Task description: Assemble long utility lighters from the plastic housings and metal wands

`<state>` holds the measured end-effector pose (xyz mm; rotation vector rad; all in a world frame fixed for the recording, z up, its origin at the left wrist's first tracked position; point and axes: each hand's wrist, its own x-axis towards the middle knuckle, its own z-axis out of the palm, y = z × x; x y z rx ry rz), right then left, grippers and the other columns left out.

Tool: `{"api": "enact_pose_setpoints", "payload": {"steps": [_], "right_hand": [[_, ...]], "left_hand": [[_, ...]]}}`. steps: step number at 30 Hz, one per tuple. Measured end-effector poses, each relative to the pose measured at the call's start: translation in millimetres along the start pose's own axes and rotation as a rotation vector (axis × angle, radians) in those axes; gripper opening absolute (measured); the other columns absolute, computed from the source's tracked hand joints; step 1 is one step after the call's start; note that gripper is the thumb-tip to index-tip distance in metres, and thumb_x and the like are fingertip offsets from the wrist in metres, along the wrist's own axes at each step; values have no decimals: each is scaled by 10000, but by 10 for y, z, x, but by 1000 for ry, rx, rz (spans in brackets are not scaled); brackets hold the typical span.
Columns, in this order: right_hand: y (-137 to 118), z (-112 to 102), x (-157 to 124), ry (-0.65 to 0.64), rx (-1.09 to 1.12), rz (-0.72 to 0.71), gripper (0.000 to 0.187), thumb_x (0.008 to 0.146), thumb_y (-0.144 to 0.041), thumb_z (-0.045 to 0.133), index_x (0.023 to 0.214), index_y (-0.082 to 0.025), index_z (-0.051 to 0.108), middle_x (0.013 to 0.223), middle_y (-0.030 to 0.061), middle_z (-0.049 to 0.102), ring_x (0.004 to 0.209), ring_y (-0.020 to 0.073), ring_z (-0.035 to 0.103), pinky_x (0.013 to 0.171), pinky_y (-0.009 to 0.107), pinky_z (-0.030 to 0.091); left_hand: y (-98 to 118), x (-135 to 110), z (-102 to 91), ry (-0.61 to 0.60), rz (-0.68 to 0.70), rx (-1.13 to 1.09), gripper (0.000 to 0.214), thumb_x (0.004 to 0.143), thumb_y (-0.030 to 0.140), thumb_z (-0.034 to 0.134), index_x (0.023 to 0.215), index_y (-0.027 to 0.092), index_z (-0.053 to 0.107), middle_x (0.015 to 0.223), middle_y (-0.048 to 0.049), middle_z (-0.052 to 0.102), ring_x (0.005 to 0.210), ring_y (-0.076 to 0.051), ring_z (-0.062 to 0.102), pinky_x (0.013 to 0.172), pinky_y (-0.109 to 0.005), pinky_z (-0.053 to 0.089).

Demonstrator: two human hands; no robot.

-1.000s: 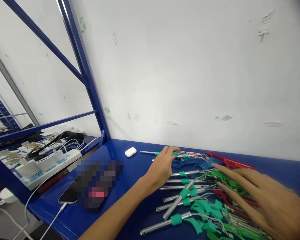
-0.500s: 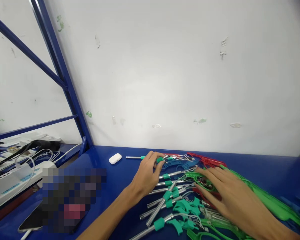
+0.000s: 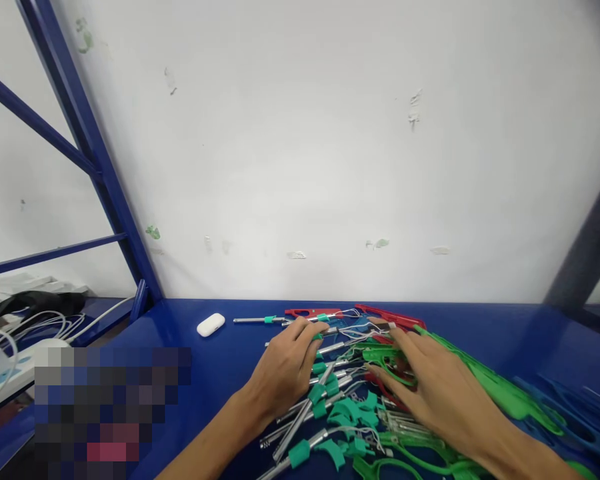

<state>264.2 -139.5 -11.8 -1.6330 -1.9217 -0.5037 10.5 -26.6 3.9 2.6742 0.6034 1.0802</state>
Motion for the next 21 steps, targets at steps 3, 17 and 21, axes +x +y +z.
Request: {"api": "enact_pose_setpoints", "payload": {"steps": [3, 17, 21], "right_hand": [[35, 25, -9, 21, -10, -33, 507, 1049, -473, 493, 1430, -141, 540, 914, 121, 770, 761, 295, 739, 626, 405, 583], [-97, -194, 39, 25, 132, -141, 409, 1014, -249, 532, 1421, -279, 553, 1222, 133, 649, 675, 180, 661, 586, 332, 560], [-154, -171, 17, -31, 172, -140, 387, 1032, -261, 525, 1415, -289, 567, 1295, 128, 663, 578, 132, 626, 562, 321, 548]], "left_hand": [[7, -9, -8, -24, 6, 25, 430, 1088, 152, 374, 1470, 251, 542, 1109, -72, 673, 889, -186, 669, 771, -331, 572], [125, -6, -18, -58, 14, 70, 364, 1111, 229, 355, 1388, 276, 587, 975, -20, 680, 686, -158, 639, 612, -277, 490], [178, -29, 13, -58, 93, 103, 368, 1111, 219, 365, 1425, 298, 540, 973, -13, 680, 647, -155, 630, 543, -266, 432]]}}
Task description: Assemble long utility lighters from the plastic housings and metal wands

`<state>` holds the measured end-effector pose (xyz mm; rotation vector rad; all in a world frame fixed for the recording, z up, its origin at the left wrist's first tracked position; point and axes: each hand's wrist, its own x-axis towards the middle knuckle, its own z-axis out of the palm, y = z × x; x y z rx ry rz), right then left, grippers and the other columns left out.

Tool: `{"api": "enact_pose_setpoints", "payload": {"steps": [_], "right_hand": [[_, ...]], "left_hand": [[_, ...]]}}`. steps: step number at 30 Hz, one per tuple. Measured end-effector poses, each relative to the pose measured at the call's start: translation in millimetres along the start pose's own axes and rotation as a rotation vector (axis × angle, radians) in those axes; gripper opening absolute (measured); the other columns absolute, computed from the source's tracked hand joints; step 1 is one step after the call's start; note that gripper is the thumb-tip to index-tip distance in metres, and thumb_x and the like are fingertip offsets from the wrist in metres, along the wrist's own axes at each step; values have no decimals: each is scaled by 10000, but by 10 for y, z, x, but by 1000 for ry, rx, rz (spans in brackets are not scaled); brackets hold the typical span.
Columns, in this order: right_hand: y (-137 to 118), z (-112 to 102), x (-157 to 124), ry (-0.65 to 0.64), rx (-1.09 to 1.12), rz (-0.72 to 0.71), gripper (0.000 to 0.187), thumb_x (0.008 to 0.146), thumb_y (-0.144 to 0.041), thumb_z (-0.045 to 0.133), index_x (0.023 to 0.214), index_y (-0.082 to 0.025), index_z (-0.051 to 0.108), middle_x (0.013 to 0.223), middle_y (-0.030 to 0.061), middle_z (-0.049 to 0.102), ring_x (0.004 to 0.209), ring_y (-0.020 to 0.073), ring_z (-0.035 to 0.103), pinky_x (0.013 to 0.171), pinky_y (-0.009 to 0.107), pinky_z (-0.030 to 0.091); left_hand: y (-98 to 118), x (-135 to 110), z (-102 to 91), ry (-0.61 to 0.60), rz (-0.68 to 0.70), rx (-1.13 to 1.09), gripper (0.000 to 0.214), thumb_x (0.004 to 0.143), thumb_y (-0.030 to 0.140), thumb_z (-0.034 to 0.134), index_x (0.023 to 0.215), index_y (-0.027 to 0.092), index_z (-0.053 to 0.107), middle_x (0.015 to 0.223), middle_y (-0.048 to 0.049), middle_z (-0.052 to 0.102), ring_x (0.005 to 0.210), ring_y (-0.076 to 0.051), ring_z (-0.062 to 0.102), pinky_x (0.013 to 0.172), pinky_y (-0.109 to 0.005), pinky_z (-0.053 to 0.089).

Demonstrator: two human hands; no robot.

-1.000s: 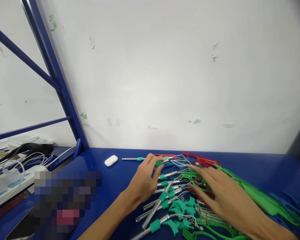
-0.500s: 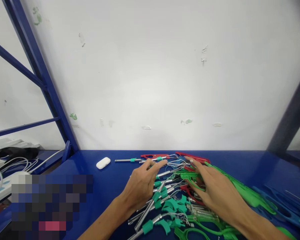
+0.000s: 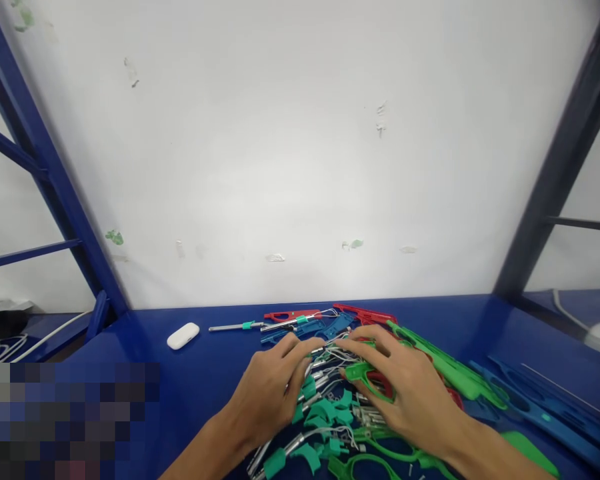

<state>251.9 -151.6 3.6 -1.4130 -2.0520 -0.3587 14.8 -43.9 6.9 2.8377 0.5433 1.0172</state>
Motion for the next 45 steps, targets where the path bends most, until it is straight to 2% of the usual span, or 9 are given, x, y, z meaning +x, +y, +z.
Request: {"api": "enact_pose_setpoints", "payload": {"steps": [5, 9, 18, 22, 26, 31, 36, 43, 45], "right_hand": [[-44, 3, 13, 23, 112, 19, 343, 1000, -187, 513, 1309, -270, 635, 1220, 95, 728, 760, 188, 738, 664, 331, 589], [-65, -13, 16, 33, 147, -4, 384, 933, -123, 508, 1245, -267, 680, 1112, 61, 770, 845, 204, 760, 715, 318, 591], [-57, 15, -5, 34, 119, -23, 352, 930, -157, 554, 1252, -229, 677, 994, 67, 791, 798, 216, 744, 696, 317, 570], [-63, 15, 0, 58, 97, -26, 465, 895, -89, 505, 1311, -224, 663, 920, 52, 775, 718, 199, 716, 631, 300, 543], [-75, 3, 2, 100, 88, -62, 499, 834, -32, 463, 1225, -220, 708, 911, 57, 767, 703, 192, 707, 592, 286, 522], [-74, 19, -5, 165, 89, -97, 469, 813, 4, 452, 1142, -200, 717, 923, 74, 780, 763, 192, 733, 633, 280, 554], [-58, 26, -1, 209, 90, -149, 487, 783, 28, 454, 1148, -191, 691, 870, 50, 766, 745, 183, 730, 631, 273, 557], [-33, 12, -1, 215, 91, -201, 515, 781, 38, 445, 1191, -182, 664, 851, 31, 739, 720, 179, 708, 618, 285, 545], [-24, 11, -2, 209, 96, -213, 514, 775, 38, 445, 1184, -182, 666, 846, 25, 730, 705, 175, 697, 610, 286, 534]], "left_hand": [[48, -10, 49, 10, 57, 57, 321, 1100, 203, 397, 1385, 278, 523, 1005, -23, 706, 663, -175, 674, 534, -277, 459], [50, -26, 81, 16, 87, 79, 292, 1098, 191, 394, 1345, 276, 524, 1040, -28, 718, 746, -191, 728, 573, -274, 522], [7, -71, 134, 34, 126, 137, 378, 1074, 129, 385, 1392, 283, 517, 1052, -44, 694, 620, -158, 670, 507, -262, 509], [23, -65, 136, 26, 135, 134, 417, 1067, 110, 382, 1426, 287, 500, 1053, -48, 704, 686, -171, 706, 548, -267, 537], [39, -73, 142, 15, 138, 112, 400, 1077, 125, 385, 1424, 289, 499, 1054, -46, 716, 721, -178, 724, 556, -266, 536], [50, -74, 144, 21, 122, 63, 338, 1108, 173, 389, 1408, 279, 503, 1067, -43, 727, 723, -169, 724, 562, -259, 520], [82, -82, 132, 10, 104, -6, 312, 1124, 209, 385, 1395, 274, 524, 1036, -38, 740, 723, -184, 703, 554, -271, 453], [117, -50, 76, -62, -44, -225, 286, 1124, 266, 415, 1346, 285, 596, 1015, -20, 761, 738, -162, 675, 662, -269, 452], [135, -24, 51, -95, -101, -299, 275, 1125, 307, 414, 1301, 278, 625, 939, -8, 744, 698, -153, 637, 663, -265, 447]]}}
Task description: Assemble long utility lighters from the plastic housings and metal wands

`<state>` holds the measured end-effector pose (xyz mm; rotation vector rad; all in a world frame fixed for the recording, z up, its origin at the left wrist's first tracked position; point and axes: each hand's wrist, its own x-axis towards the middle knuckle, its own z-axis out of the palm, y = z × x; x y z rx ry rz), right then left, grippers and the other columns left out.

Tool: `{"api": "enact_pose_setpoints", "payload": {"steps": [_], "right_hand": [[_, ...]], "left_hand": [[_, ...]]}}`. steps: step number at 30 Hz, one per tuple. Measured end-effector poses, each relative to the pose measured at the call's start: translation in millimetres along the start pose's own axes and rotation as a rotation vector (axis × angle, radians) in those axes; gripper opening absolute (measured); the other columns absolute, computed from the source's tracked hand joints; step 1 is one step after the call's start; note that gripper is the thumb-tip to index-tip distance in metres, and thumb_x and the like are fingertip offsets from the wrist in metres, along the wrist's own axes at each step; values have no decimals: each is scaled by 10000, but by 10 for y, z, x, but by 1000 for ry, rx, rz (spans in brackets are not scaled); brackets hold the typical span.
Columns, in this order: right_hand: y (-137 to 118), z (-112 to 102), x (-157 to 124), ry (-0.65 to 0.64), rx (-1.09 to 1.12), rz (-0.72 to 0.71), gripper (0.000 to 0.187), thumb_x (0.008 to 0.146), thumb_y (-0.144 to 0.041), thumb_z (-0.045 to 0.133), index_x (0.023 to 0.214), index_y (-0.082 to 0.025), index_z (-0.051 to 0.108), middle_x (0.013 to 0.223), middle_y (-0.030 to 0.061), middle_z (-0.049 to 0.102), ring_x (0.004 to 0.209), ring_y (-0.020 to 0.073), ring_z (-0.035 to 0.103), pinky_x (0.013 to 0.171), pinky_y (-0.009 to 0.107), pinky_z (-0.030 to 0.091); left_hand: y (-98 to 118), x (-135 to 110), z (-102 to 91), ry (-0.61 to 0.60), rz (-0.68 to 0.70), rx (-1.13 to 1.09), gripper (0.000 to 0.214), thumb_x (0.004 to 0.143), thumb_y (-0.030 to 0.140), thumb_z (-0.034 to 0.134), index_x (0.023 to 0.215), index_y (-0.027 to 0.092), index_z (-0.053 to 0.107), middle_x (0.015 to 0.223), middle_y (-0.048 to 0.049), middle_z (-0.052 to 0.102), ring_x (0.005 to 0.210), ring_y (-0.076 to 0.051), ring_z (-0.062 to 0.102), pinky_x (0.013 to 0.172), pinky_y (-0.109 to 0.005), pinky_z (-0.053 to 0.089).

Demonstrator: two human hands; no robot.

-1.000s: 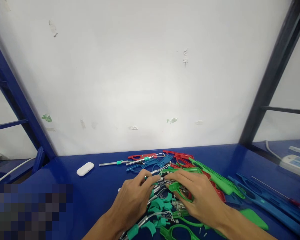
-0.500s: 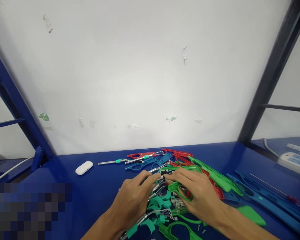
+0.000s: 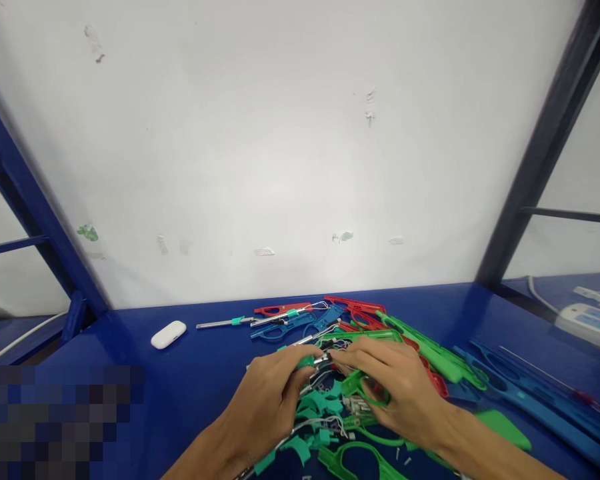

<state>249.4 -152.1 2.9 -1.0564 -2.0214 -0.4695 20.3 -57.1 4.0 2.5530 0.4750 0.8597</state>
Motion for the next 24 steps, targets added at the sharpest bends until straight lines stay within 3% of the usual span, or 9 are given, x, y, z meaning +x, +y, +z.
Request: {"api": "enact_pose_setpoints", "payload": {"steps": [5, 10, 16, 24], "right_hand": [[4, -4, -11, -14, 10, -37, 543, 761, 42, 439, 1195, -185, 673, 858, 21, 726, 681, 167, 671, 585, 284, 493], [-11, 1, -3, -25, 28, -59, 609, 738, 51, 424, 1241, -198, 662, 843, 8, 713, 670, 159, 652, 571, 276, 464], [-7, -21, 9, -55, 60, -41, 546, 740, 55, 427, 1158, -199, 671, 873, 19, 703, 675, 152, 640, 574, 272, 462], [-6, -53, 28, -106, 47, -37, 760, 728, 57, 412, 1403, -238, 602, 994, 40, 693, 620, 131, 590, 514, 259, 411]], "left_hand": [[78, 40, -43, -89, -129, -160, 322, 1129, 391, 390, 1253, 271, 661, 703, 49, 586, 533, -121, 420, 534, -254, 328], [108, 53, -61, -135, -202, -266, 347, 1119, 443, 431, 1290, 258, 669, 717, 42, 629, 539, -112, 426, 524, -248, 308], [115, 40, -63, -117, -207, -295, 362, 1103, 446, 462, 1255, 222, 702, 726, 19, 621, 569, -124, 440, 542, -261, 314], [130, 37, -73, -83, -177, -309, 340, 1114, 421, 450, 1308, 259, 677, 739, 35, 614, 566, -117, 433, 564, -259, 322]]}}
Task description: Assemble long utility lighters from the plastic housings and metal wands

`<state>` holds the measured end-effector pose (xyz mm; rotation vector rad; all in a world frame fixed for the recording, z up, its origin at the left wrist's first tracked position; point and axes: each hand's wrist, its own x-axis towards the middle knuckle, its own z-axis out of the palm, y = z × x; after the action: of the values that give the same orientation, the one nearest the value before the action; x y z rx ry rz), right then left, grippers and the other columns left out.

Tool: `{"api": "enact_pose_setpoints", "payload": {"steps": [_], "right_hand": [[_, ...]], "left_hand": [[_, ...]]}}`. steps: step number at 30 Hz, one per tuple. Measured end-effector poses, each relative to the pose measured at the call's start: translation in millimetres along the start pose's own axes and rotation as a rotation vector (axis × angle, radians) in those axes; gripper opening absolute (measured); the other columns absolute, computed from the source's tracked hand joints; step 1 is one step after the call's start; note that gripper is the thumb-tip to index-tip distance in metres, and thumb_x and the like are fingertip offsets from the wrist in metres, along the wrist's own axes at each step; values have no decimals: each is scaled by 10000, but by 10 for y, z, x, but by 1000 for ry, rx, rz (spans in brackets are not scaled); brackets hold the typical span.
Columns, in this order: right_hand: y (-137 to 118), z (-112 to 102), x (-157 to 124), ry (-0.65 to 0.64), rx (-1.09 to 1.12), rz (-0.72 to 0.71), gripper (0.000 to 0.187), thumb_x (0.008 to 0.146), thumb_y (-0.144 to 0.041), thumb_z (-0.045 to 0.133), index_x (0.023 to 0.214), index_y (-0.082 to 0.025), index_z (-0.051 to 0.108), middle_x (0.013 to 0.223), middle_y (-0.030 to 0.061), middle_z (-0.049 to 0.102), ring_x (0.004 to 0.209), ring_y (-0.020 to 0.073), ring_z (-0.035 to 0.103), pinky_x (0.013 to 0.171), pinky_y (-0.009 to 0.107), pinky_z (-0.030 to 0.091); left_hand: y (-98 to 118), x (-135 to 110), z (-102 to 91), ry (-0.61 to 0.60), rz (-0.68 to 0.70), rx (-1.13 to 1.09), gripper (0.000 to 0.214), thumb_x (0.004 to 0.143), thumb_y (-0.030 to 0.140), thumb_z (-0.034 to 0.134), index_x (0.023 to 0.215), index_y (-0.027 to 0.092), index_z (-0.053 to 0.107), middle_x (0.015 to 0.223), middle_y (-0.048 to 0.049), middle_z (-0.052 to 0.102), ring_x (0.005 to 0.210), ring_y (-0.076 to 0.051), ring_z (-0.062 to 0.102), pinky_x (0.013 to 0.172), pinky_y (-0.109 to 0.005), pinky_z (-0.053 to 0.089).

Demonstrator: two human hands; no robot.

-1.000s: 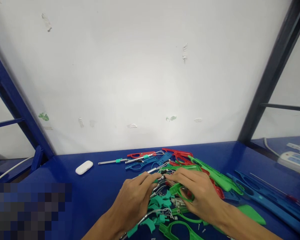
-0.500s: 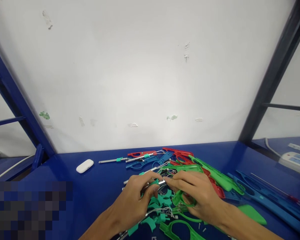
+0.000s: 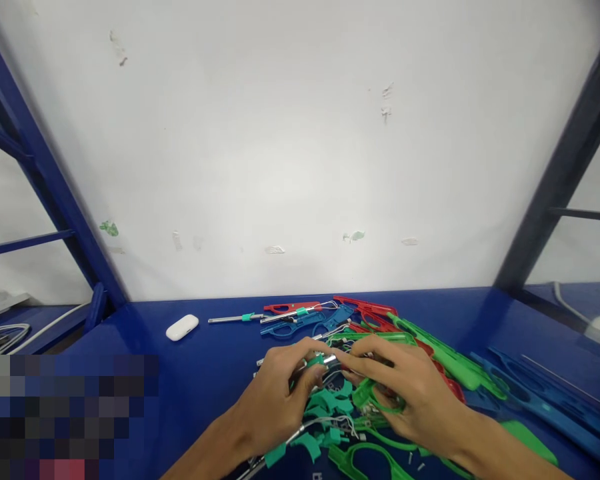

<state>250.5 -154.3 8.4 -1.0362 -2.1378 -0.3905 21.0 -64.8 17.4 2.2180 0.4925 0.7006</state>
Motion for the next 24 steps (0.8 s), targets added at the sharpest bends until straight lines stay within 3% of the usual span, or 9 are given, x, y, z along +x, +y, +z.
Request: {"api": "enact_pose_setpoints", "payload": {"steps": [4, 7, 10, 12, 17, 24], "right_hand": [[2, -19, 22, -31, -119, 41, 763, 820, 25, 422, 1517, -270, 521, 1157, 79, 698, 582, 113, 561, 473, 250, 387], [23, -49, 2, 59, -183, 60, 737, 846, 21, 447, 1523, -260, 514, 1235, 110, 672, 632, 114, 605, 485, 245, 410], [37, -70, -43, 191, -176, 62, 669, 810, 32, 455, 1396, -251, 614, 1069, 69, 670, 665, 131, 608, 539, 263, 437], [32, -60, -67, 210, -149, 56, 632, 772, 32, 446, 1302, -243, 654, 936, 36, 655, 689, 149, 607, 572, 277, 441], [-6, 19, -85, 109, -100, 50, 608, 758, 13, 443, 1271, -249, 636, 870, 11, 693, 678, 153, 619, 604, 285, 445], [10, 48, -97, 1, -78, 133, 373, 870, -77, 516, 1166, -268, 637, 834, -2, 688, 678, 178, 624, 617, 301, 435]], "left_hand": [[-52, 4, 13, 43, 5, -13, 372, 1120, 438, 428, 1397, 266, 605, 723, 56, 559, 540, -113, 387, 555, -261, 306], [-84, 11, 8, 85, -8, -20, 402, 1123, 456, 404, 1444, 270, 561, 754, 50, 557, 552, -116, 395, 559, -259, 313], [-106, 18, -8, 125, -41, -26, 400, 1119, 466, 415, 1425, 268, 576, 779, 46, 557, 557, -111, 381, 550, -252, 305], [-116, 24, -17, 150, -62, -33, 395, 1116, 470, 420, 1401, 256, 590, 759, 55, 518, 552, -107, 363, 541, -247, 294], [-111, 48, -25, 193, -78, -69, 371, 1106, 453, 428, 1351, 231, 598, 733, 73, 421, 540, -101, 342, 522, -239, 279], [-68, 54, -21, 226, -81, -108, 318, 1097, 417, 450, 1305, 221, 590, 738, 85, 333, 526, -88, 297, 499, -237, 237]]}}
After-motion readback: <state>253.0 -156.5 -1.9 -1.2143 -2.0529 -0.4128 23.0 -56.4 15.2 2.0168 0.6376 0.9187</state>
